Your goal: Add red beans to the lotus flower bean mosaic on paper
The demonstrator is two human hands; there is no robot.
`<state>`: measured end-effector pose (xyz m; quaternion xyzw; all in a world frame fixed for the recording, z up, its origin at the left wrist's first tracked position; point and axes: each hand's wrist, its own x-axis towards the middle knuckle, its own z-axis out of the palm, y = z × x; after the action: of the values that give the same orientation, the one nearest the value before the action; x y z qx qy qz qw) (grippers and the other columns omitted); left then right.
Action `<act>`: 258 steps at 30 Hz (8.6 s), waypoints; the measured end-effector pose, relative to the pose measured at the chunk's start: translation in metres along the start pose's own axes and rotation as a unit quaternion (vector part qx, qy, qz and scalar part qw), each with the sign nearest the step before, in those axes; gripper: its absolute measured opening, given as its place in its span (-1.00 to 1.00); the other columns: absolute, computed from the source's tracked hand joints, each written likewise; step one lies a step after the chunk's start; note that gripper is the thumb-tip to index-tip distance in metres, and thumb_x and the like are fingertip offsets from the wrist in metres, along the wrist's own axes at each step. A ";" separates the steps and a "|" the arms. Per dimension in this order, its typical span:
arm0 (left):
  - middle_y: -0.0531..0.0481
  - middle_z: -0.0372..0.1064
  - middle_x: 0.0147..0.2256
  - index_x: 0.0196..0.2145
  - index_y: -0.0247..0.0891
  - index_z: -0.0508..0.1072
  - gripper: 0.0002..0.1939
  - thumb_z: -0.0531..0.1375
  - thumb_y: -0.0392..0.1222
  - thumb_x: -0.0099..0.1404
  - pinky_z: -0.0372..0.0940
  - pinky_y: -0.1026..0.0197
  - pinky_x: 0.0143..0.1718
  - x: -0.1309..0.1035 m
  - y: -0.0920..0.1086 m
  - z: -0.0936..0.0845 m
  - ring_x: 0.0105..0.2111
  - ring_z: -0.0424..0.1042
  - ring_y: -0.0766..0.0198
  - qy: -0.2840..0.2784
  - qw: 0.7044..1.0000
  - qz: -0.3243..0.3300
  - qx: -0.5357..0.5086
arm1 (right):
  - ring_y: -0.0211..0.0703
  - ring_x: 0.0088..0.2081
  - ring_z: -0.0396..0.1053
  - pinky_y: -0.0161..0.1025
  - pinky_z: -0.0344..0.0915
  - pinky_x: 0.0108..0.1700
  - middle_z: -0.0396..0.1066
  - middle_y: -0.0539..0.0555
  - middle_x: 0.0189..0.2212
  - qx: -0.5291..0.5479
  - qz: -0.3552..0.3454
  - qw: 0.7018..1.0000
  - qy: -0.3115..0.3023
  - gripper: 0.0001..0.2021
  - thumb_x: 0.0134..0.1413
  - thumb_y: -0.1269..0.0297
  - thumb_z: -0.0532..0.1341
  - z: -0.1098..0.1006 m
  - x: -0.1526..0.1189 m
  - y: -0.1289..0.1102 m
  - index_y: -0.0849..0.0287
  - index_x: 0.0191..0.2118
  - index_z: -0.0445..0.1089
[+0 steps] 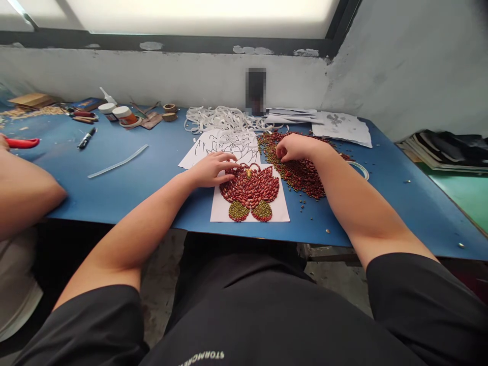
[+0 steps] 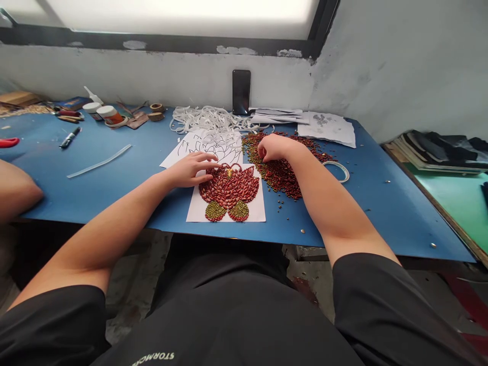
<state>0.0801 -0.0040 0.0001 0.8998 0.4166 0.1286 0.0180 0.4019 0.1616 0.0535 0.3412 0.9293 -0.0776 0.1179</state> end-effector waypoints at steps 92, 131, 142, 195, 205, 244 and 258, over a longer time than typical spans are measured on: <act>-0.24 0.48 0.23 0.24 -0.13 0.56 -0.54 0.07 0.09 0.60 0.26 -0.20 0.29 0.001 -0.001 0.002 0.18 0.44 -0.06 0.001 1.000 -0.008 0.009 | -0.13 -0.23 0.48 -0.13 0.38 -0.08 0.54 0.00 -0.35 0.310 -0.158 0.929 0.127 -0.90 -0.03 0.34 0.37 0.025 0.013 -0.057 0.12 -0.34 0.47; -0.22 0.49 0.23 0.24 -0.08 0.56 -0.55 0.10 0.10 0.58 0.26 -0.19 0.30 0.001 -0.002 0.003 0.18 0.44 -0.06 -0.003 1.000 -0.012 0.000 | -0.15 -0.33 0.34 -0.11 0.25 -0.18 0.50 0.01 -0.40 0.227 -0.215 0.941 0.127 -0.91 0.07 0.23 0.37 0.025 0.014 -0.054 0.08 -0.30 0.62; -0.21 0.48 0.23 0.26 -0.11 0.54 -0.53 0.08 0.11 0.60 0.26 -0.15 0.31 0.001 -0.001 0.003 0.20 0.43 -0.04 -0.013 1.000 -0.014 0.013 | -0.13 -0.27 0.40 -0.09 0.29 -0.09 0.53 0.03 -0.32 0.162 -0.252 0.949 0.093 -0.93 0.05 0.28 0.45 0.027 0.017 -0.059 0.08 -0.30 0.63; -0.21 0.48 0.24 0.25 -0.08 0.55 -0.55 0.10 0.09 0.57 0.25 -0.19 0.31 0.001 0.001 0.002 0.19 0.43 -0.05 -0.013 1.000 -0.019 0.001 | -0.09 -0.21 0.49 -0.11 0.32 -0.04 0.64 0.06 -0.28 0.211 -0.164 0.955 0.132 -0.87 0.13 0.30 0.36 0.035 0.025 -0.054 0.10 -0.24 0.69; -0.23 0.47 0.25 0.24 -0.10 0.55 -0.54 0.10 0.09 0.57 0.26 -0.19 0.30 0.002 0.001 0.001 0.20 0.43 -0.06 -0.015 1.000 -0.023 0.000 | -0.10 -0.22 0.47 -0.14 0.31 -0.04 0.63 0.10 -0.26 0.201 -0.185 0.949 0.160 -0.88 0.14 0.23 0.43 0.045 0.038 -0.045 0.09 -0.26 0.73; -0.26 0.45 0.29 0.32 -0.19 0.45 -0.49 0.09 0.09 0.58 0.28 -0.19 0.33 0.001 -0.001 0.001 0.27 0.42 -0.09 -0.001 0.999 -0.035 0.010 | 0.05 -0.26 0.53 -0.01 0.40 -0.20 0.64 0.10 -0.25 0.053 0.042 0.996 0.059 -0.66 -0.08 0.29 0.55 -0.003 -0.003 0.039 0.03 -0.09 0.68; -0.28 0.47 0.26 0.27 -0.23 0.50 -0.49 0.09 0.10 0.57 0.30 -0.23 0.31 0.001 -0.002 0.001 0.24 0.44 -0.11 0.002 1.000 -0.024 0.010 | -0.04 -0.20 0.56 -0.12 0.40 -0.18 0.68 0.08 -0.17 0.021 0.081 0.996 0.042 -0.77 0.09 0.44 0.42 0.006 -0.004 0.040 0.07 -0.12 0.71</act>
<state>0.0792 -0.0021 -0.0014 0.8892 0.4396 0.1264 0.0114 0.4318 0.1878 0.0468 0.4208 0.9009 -0.0726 0.0776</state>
